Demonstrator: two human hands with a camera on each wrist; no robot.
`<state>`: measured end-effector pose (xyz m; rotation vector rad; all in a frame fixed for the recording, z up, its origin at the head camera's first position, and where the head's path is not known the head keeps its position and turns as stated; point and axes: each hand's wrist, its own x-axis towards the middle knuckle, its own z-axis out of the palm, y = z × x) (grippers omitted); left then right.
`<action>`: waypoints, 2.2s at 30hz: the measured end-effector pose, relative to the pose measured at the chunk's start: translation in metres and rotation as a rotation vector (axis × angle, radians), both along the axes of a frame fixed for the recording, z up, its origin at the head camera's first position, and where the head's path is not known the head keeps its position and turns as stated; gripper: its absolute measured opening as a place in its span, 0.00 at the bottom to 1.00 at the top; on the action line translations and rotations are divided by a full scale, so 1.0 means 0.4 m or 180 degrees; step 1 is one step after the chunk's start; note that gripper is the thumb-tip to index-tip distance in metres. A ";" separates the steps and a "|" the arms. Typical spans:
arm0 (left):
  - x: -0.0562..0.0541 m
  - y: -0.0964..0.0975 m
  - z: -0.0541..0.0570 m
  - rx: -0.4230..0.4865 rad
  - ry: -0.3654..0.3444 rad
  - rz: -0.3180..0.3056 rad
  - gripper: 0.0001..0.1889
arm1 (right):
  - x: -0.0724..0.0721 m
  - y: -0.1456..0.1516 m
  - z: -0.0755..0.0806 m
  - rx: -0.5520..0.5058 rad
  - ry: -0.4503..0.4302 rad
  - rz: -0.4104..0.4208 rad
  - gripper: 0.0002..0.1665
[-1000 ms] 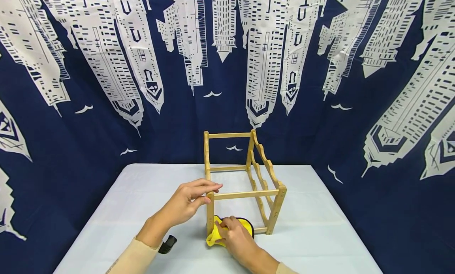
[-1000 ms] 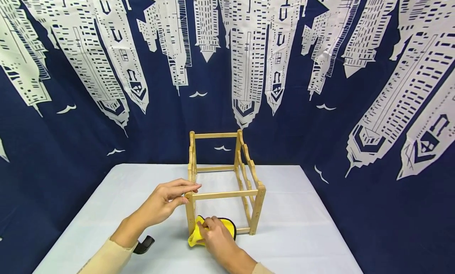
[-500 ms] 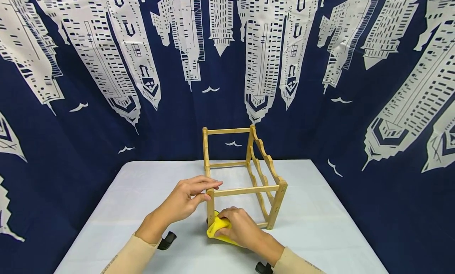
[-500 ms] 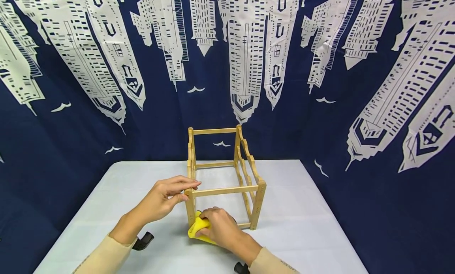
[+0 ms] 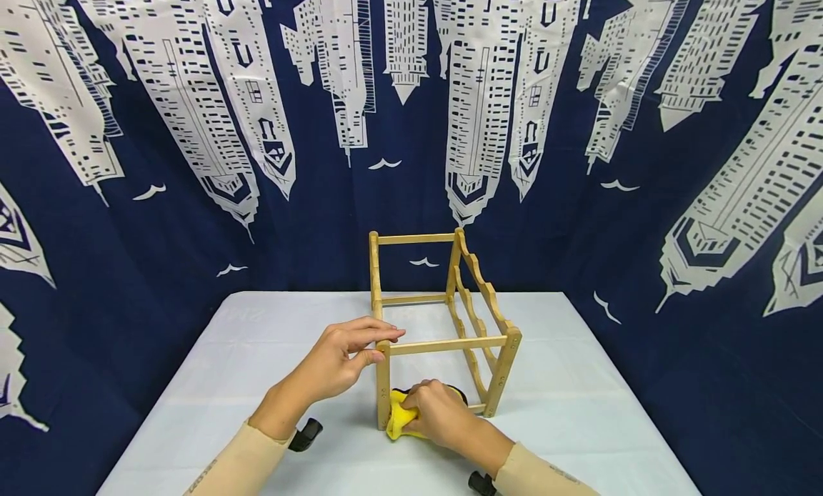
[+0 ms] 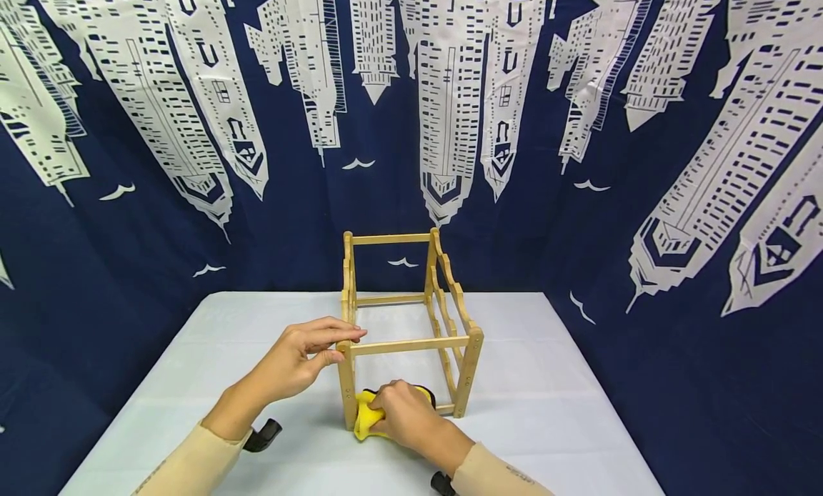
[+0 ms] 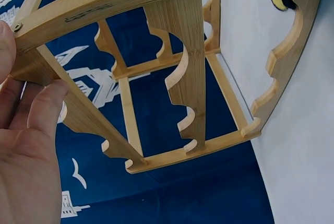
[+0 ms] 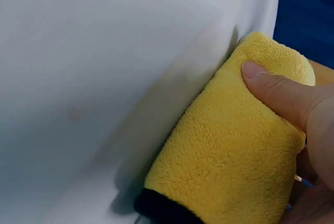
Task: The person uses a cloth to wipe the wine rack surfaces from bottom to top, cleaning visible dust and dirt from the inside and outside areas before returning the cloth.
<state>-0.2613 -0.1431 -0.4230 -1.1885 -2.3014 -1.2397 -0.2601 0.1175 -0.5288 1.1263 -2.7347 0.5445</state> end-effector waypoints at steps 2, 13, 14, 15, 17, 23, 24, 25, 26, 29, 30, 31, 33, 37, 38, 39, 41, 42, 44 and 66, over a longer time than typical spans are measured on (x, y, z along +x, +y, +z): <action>0.001 0.001 0.003 -0.0026 -0.0039 0.0015 0.22 | -0.002 0.019 -0.001 0.0063 0.0062 -0.0003 0.18; 0.005 -0.003 0.013 -0.0112 -0.0088 0.0073 0.22 | 0.021 0.132 0.027 0.0849 0.0800 -0.0443 0.17; 0.006 -0.005 0.013 -0.0095 -0.0099 0.0071 0.22 | 0.026 0.138 0.029 0.0988 0.0951 -0.0501 0.17; 0.006 -0.007 0.012 -0.0073 -0.0127 0.0063 0.22 | 0.029 0.143 0.030 0.1104 0.1092 -0.0533 0.17; 0.005 -0.010 0.011 -0.0007 -0.0211 0.0056 0.23 | 0.032 0.148 0.030 0.1243 0.1291 -0.0537 0.17; -0.005 -0.012 0.001 0.0209 -0.0398 0.0072 0.20 | 0.021 0.143 0.019 0.0880 0.0969 -0.0390 0.17; -0.007 -0.011 -0.001 0.0235 -0.0408 0.0074 0.20 | 0.018 0.140 0.016 0.0748 0.0857 -0.0353 0.17; -0.008 -0.010 -0.002 0.0259 -0.0419 0.0073 0.19 | 0.016 0.134 0.012 0.0623 0.0747 -0.0313 0.16; -0.008 -0.009 -0.004 0.0279 -0.0427 0.0070 0.19 | 0.014 0.127 0.009 0.0507 0.0644 -0.0271 0.15; -0.007 -0.006 -0.007 0.0297 -0.0456 0.0037 0.18 | 0.012 0.097 -0.003 0.0247 0.0422 -0.0134 0.13; -0.006 -0.004 -0.007 0.0294 -0.0460 0.0035 0.17 | 0.013 0.083 -0.007 0.0195 0.0380 -0.0091 0.13; -0.006 -0.004 -0.007 0.0290 -0.0451 0.0037 0.17 | 0.012 0.069 -0.011 0.0150 0.0350 -0.0051 0.13; -0.006 -0.005 -0.008 0.0298 -0.0440 0.0053 0.17 | 0.011 0.037 -0.017 0.0050 0.0313 0.0045 0.16; -0.010 -0.007 -0.008 0.0320 -0.0394 0.0042 0.16 | 0.004 -0.007 -0.022 -0.0075 0.0361 0.0149 0.17; -0.012 -0.006 -0.007 0.0325 -0.0396 0.0030 0.16 | 0.002 -0.011 -0.023 -0.0108 0.0362 0.0156 0.17; -0.013 -0.005 -0.007 0.0326 -0.0391 0.0012 0.15 | 0.002 -0.010 -0.022 -0.0127 0.0361 0.0152 0.16; -0.013 -0.005 -0.006 0.0324 -0.0401 -0.0021 0.14 | 0.002 -0.005 -0.023 -0.0213 0.0318 0.0137 0.17; -0.013 -0.004 -0.006 0.0321 -0.0418 -0.0034 0.14 | 0.003 0.000 -0.023 -0.0274 0.0290 0.0129 0.17; -0.012 -0.002 -0.005 0.0320 -0.0468 -0.0049 0.14 | 0.003 0.013 -0.022 -0.0452 0.0176 0.0117 0.16; -0.006 -0.012 -0.001 0.0321 -0.0471 0.0006 0.16 | 0.082 0.146 0.226 -0.2163 0.1128 -0.0076 0.29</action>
